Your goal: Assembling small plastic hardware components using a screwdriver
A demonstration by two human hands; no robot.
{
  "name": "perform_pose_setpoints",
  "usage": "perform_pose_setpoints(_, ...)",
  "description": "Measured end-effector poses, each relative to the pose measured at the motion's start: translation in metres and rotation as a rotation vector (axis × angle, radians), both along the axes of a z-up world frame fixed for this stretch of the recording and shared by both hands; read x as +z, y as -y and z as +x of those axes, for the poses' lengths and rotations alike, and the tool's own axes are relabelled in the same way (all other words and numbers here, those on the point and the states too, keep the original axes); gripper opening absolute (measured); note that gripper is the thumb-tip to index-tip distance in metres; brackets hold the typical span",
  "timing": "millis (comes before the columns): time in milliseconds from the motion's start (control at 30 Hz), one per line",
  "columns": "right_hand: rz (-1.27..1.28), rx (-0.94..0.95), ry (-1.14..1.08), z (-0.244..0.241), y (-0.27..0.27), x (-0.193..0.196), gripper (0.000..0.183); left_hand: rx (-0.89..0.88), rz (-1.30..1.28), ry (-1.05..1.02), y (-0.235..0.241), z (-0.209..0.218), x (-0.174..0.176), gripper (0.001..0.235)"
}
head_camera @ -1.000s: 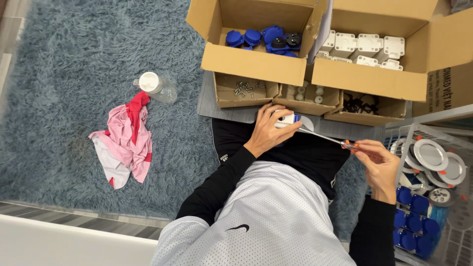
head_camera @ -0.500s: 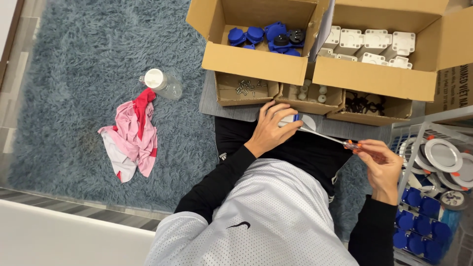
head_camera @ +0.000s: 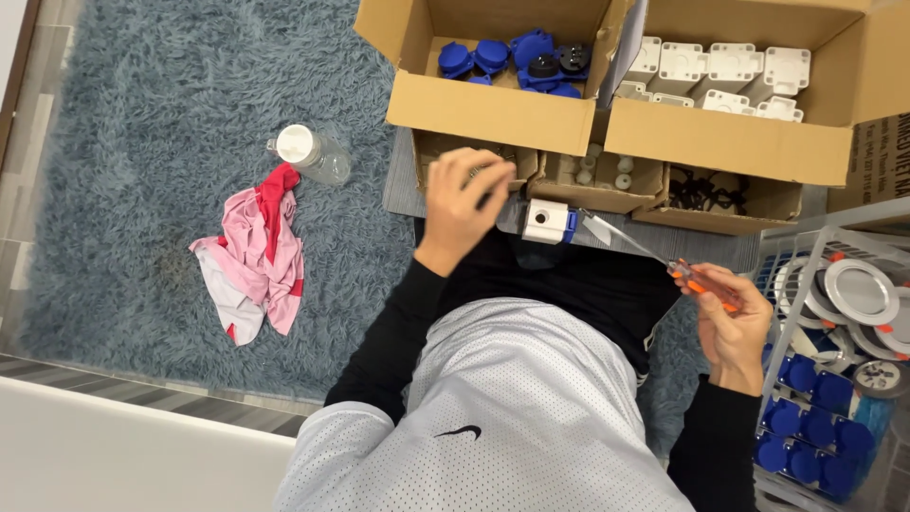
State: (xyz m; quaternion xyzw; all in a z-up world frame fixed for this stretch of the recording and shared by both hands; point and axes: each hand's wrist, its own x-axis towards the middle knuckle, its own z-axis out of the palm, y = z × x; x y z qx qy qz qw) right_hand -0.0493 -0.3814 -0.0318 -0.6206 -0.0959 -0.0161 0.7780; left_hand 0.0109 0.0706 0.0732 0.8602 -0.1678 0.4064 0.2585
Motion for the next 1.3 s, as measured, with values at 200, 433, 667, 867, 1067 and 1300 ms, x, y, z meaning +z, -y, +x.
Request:
perform_pose_setpoints(200,-0.026,-0.05,-0.031,0.0,-0.004,0.02,0.026,0.126,0.038,-0.069,-0.018,-0.006,0.027,0.017)
perform_pose_setpoints(433,-0.072,-0.154,-0.072,-0.004,0.0,0.032,0.025,0.007,0.04,-0.068,0.003,-0.018,0.027,0.02)
perform_pose_setpoints(667,-0.076,-0.233,-0.108,-0.003,-0.006,0.046,0.024,-0.311,0.015,-0.242,0.042,-0.038,0.023,0.024)
perform_pose_setpoints(867,-0.148,-0.207,-0.035,-0.001,-0.008,0.055,0.019,-0.253,0.163,-0.436,0.057,-0.035,-0.002,0.063)
perform_pose_setpoints(1067,-0.168,-0.202,-0.024,0.0,-0.008,0.059,0.019,-0.261,0.143,-0.611,0.063,-0.033,-0.007,0.057)
perform_pose_setpoints(1300,-0.147,-0.198,-0.03,-0.001,-0.002,0.05,0.016,-0.336,0.029,-0.511,0.061,-0.036,-0.017,0.061)
